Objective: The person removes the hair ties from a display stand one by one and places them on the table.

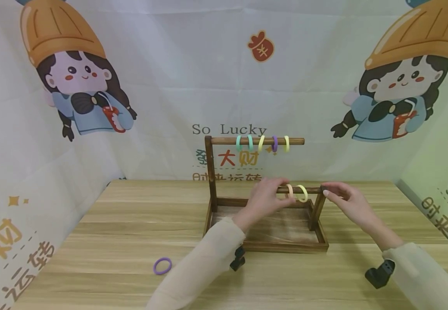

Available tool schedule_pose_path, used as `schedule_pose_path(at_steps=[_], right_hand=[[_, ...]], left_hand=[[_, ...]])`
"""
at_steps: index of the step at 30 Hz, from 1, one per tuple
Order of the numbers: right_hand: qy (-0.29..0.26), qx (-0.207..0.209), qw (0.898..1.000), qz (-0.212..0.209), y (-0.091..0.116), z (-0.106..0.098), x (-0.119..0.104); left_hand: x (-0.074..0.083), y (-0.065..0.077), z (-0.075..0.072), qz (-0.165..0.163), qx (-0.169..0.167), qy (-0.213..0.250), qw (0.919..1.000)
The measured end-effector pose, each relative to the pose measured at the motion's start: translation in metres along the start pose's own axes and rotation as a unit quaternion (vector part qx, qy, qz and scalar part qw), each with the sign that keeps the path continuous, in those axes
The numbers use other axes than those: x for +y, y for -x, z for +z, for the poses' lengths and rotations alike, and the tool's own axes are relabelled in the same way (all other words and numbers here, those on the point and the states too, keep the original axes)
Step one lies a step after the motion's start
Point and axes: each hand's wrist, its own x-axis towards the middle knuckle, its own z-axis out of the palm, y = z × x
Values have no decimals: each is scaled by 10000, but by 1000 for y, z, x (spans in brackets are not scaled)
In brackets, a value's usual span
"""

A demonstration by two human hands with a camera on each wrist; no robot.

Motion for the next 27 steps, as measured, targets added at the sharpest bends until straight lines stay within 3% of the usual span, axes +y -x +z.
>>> schedule_pose_path(at_steps=[16, 27], right_hand=[[-129, -40, 9999, 48, 0, 0, -1], [-129, -72, 9999, 84, 0, -1, -2]], left_hand=[[-2, 2, -3, -55, -182, 223, 9996], [-13, 4, -7, 16, -155, 1183, 9929]])
